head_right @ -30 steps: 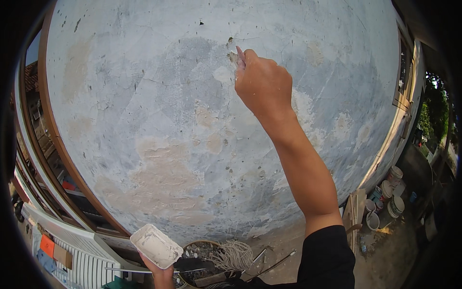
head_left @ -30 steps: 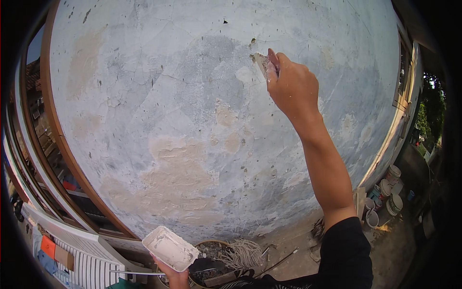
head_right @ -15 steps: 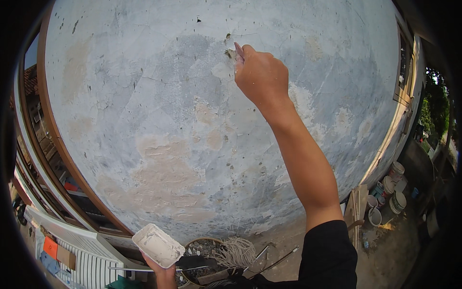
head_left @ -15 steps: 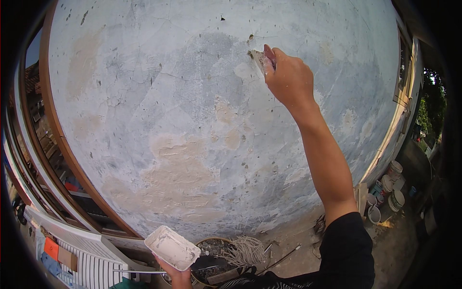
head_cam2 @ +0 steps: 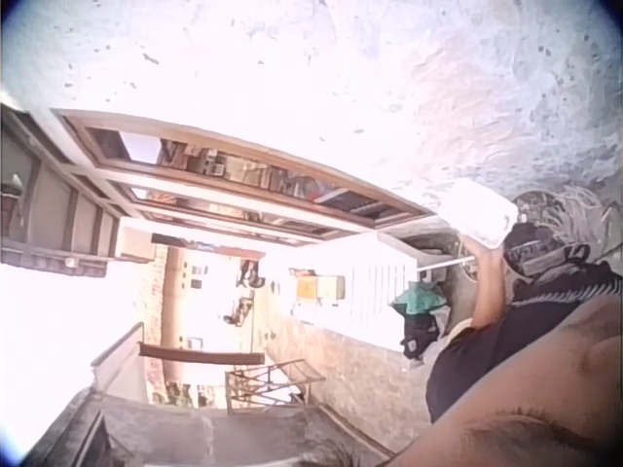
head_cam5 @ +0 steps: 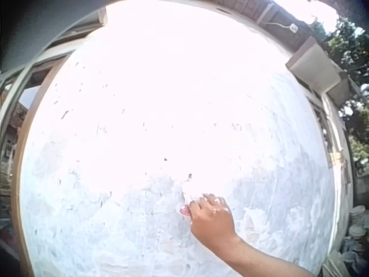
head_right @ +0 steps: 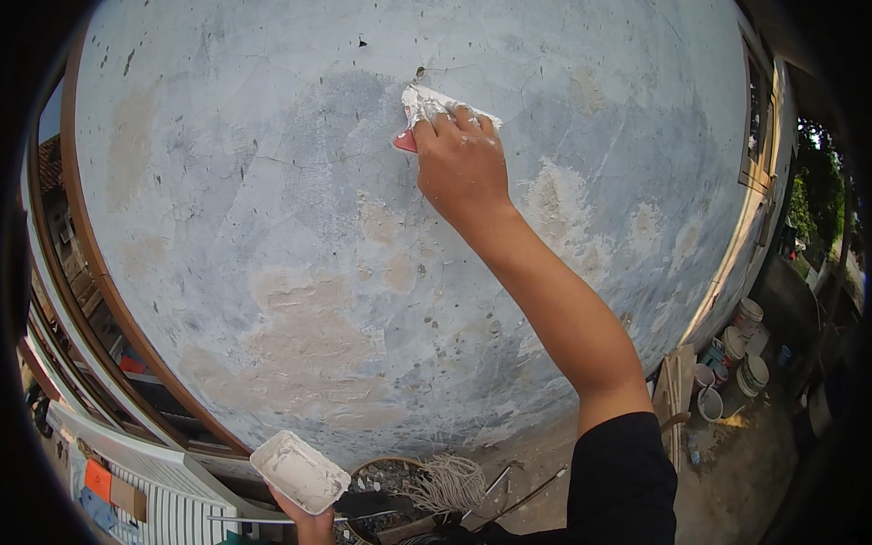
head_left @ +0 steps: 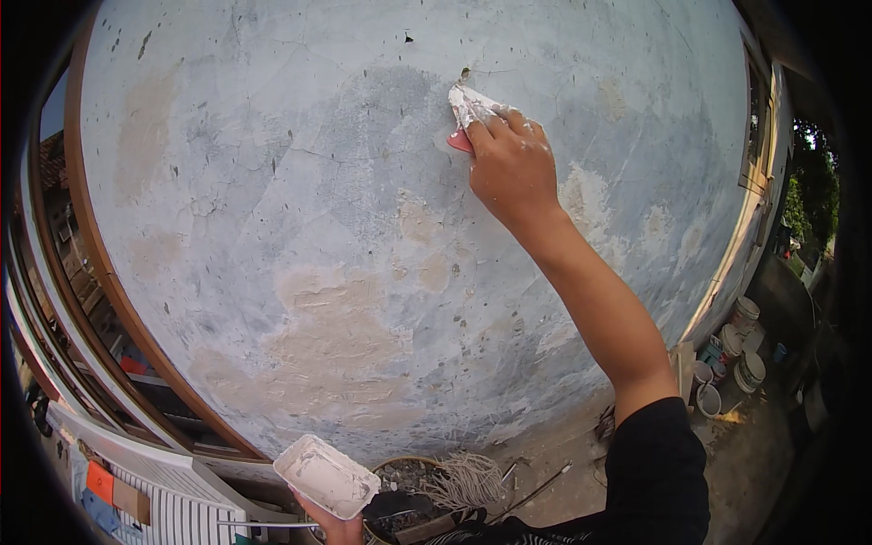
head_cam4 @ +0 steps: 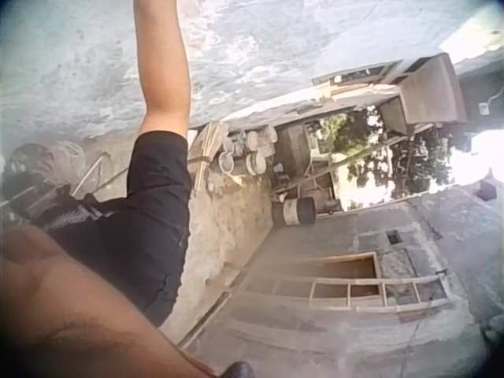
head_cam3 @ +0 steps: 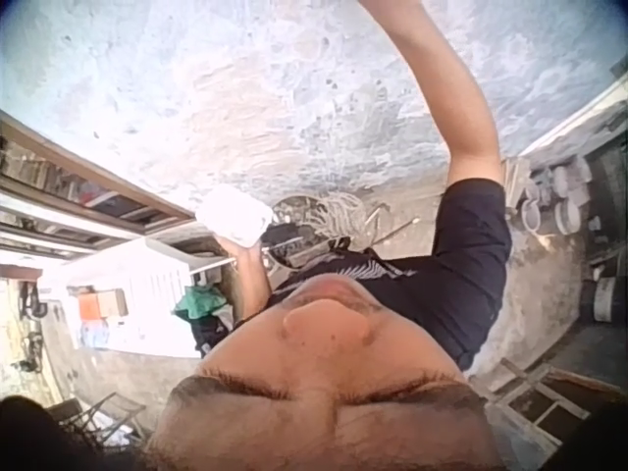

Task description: Applying patching compound to a damaged area on an exterior wall using a putty knife.

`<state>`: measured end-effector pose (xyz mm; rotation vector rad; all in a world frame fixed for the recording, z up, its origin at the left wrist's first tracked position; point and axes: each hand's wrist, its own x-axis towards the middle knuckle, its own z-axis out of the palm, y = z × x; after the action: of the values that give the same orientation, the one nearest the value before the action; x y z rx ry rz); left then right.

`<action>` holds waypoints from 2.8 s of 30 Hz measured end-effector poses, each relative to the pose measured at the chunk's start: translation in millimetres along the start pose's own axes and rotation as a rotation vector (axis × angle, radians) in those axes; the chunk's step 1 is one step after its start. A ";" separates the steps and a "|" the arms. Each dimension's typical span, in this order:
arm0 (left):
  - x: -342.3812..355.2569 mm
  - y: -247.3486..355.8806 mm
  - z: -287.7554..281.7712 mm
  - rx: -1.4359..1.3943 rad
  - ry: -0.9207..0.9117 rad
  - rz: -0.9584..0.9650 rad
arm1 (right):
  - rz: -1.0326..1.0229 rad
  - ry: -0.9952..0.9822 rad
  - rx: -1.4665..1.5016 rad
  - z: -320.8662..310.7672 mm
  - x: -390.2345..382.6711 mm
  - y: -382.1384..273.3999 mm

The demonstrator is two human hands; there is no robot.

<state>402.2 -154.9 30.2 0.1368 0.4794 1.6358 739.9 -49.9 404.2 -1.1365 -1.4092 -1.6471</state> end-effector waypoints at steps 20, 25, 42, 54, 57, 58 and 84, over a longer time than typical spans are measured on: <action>44.9 -38.1 22.5 0.128 0.049 -0.237 | 0.021 0.010 0.044 24.7 -3.2 -8.3; 51.0 -54.9 14.2 0.153 -0.031 -0.189 | -0.050 -0.011 -0.005 21.8 -24.1 -4.4; -1.5 -21.2 27.0 0.006 -0.026 -0.134 | 0.097 -0.027 0.347 -41.3 16.8 28.5; 1.1 -12.2 16.1 0.063 0.016 -0.058 | 0.159 -0.022 0.111 24.1 -13.7 -14.5; 9.5 -20.6 14.5 0.023 -0.027 -0.070 | 0.112 -0.108 0.185 7.9 -47.2 -31.0; 7.7 -21.4 17.0 -0.003 -0.074 -0.098 | 0.128 -0.224 0.238 -3.1 -58.8 -30.5; -45.1 -48.3 82.2 -0.103 -0.483 -0.321 | 1.171 -0.389 1.562 -151.7 -203.9 -139.5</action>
<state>482.7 -177.8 94.5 0.3502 0.0409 1.2532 664.9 -182.2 157.4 -0.8580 -1.2305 0.5607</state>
